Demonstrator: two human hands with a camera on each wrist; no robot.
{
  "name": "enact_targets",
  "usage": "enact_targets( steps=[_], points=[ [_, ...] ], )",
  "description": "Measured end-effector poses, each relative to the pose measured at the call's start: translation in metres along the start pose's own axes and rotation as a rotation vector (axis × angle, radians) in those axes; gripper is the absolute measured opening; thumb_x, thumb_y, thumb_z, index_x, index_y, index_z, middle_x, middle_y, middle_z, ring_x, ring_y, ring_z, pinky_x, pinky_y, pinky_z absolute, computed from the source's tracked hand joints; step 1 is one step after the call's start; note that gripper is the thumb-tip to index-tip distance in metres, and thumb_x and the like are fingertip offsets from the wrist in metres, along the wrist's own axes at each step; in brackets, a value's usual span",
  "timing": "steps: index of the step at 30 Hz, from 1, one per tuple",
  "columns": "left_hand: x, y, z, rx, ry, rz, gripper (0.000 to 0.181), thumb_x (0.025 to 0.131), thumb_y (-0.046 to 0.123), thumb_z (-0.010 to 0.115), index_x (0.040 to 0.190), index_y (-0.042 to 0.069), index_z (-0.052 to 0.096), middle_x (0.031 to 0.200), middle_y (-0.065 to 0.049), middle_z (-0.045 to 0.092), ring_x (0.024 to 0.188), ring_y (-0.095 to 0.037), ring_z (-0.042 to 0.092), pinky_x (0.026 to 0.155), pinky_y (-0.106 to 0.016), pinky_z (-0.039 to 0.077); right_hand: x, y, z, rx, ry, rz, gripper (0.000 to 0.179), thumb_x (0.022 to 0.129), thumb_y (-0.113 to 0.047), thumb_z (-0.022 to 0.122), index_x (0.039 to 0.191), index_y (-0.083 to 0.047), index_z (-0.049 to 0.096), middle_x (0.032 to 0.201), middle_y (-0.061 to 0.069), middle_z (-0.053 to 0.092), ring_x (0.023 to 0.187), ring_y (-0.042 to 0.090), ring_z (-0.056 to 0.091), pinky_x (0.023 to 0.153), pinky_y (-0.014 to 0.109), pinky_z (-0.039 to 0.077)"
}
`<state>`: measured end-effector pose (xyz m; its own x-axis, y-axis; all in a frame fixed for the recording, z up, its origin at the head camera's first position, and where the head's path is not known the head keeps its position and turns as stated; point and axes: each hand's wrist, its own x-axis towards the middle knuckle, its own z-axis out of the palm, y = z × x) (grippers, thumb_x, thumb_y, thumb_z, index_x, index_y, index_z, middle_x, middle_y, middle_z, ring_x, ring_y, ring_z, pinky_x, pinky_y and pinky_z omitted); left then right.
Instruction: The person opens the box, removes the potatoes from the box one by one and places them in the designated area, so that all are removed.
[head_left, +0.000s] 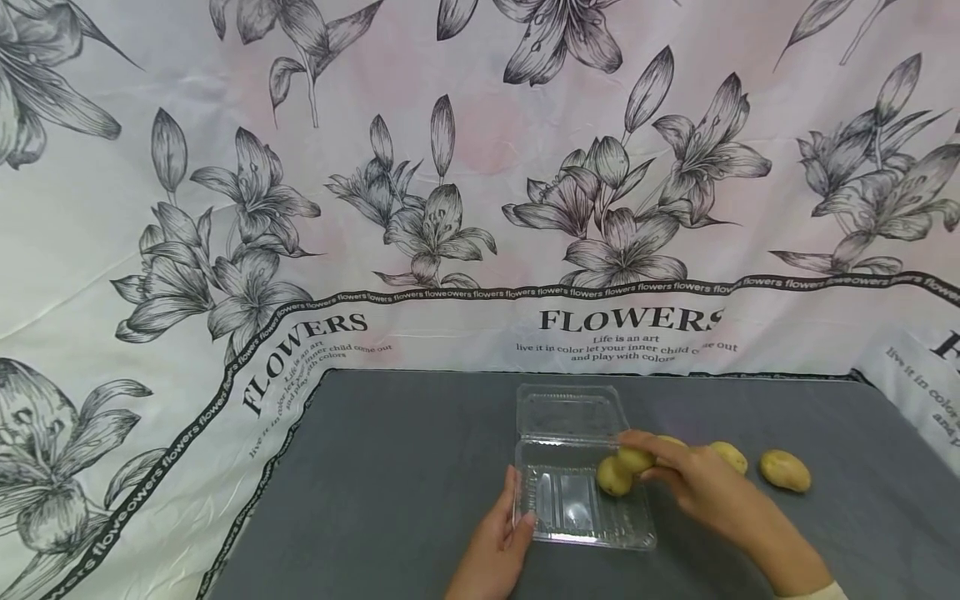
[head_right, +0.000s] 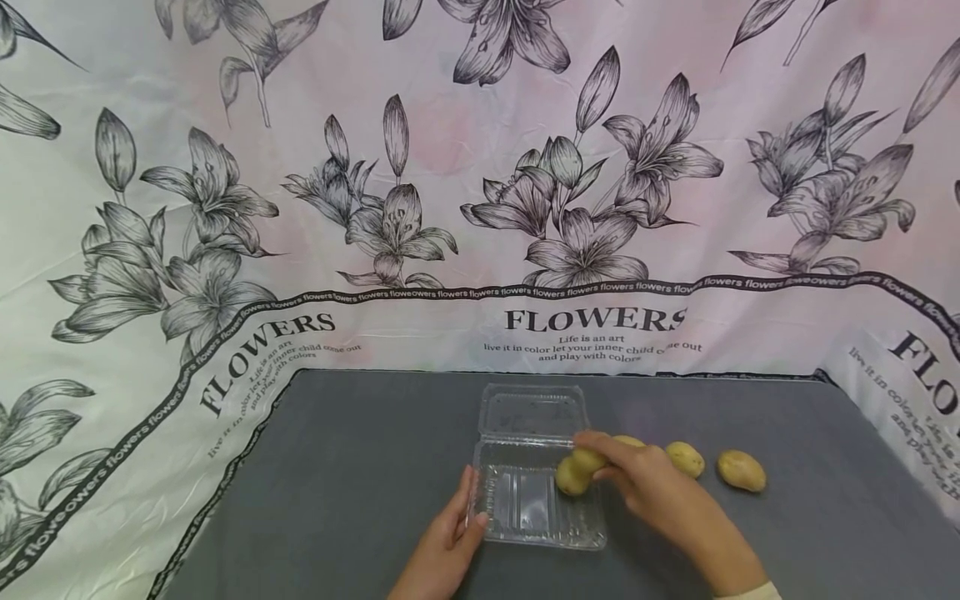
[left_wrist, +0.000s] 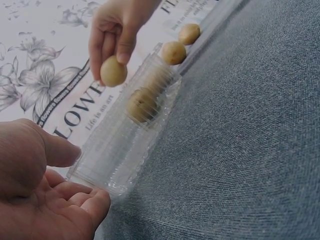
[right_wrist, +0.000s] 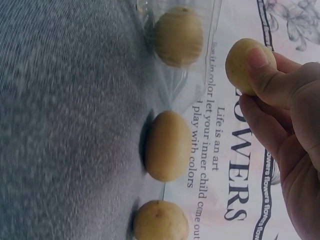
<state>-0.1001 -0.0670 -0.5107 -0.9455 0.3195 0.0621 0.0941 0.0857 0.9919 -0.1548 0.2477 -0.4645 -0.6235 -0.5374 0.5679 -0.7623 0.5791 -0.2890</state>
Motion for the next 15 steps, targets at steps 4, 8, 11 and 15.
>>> enact_targets(
  steps=[4, 8, 11, 15],
  points=[
    [0.000, 0.000, -0.001, 0.011, -0.007, -0.001, 0.071, 0.113, 0.015, 0.053, 0.166, -0.005, 0.010, 0.172, -0.026, 0.016, 0.157, -0.041, 0.018, 0.121, -0.046, 0.028, -0.002, 0.003, -0.003, -0.020, 0.011, -0.024, 0.074, 0.074, 0.007, 0.087, 0.141, -0.016, 0.066, 0.129, 0.011, 0.075, 0.096, 0.014, 0.077, 0.090, 0.009, 0.053],
    [0.000, 0.000, -0.001, 0.019, -0.004, -0.010, 0.071, 0.113, 0.016, 0.052, 0.166, -0.004, 0.011, 0.172, -0.025, 0.018, 0.158, -0.040, 0.019, 0.121, -0.046, 0.029, -0.004, 0.005, -0.007, -0.049, 0.005, -0.020, 0.073, 0.073, 0.008, 0.086, 0.140, -0.015, 0.067, 0.128, 0.012, 0.075, 0.105, 0.022, 0.077, 0.092, 0.008, 0.052],
    [0.000, 0.000, -0.001, 0.023, 0.002, -0.028, 0.071, 0.113, 0.017, 0.053, 0.167, -0.003, 0.011, 0.172, -0.023, 0.019, 0.158, -0.040, 0.020, 0.121, -0.048, 0.029, -0.006, 0.005, -0.009, -0.066, 0.000, -0.004, 0.073, 0.074, 0.008, 0.086, 0.141, -0.016, 0.066, 0.129, 0.012, 0.075, 0.102, 0.018, 0.077, 0.088, 0.010, 0.055],
    [-0.001, 0.001, -0.001, 0.026, 0.001, -0.035, 0.071, 0.113, 0.017, 0.053, 0.167, -0.003, 0.011, 0.172, -0.024, 0.019, 0.158, -0.041, 0.020, 0.121, -0.049, 0.029, -0.011, 0.008, -0.009, -0.074, 0.035, -0.021, 0.043, 0.097, -0.017, 0.076, 0.139, -0.017, 0.067, 0.127, 0.012, 0.076, 0.087, 0.004, 0.073, 0.073, 0.010, 0.056]
  ],
)
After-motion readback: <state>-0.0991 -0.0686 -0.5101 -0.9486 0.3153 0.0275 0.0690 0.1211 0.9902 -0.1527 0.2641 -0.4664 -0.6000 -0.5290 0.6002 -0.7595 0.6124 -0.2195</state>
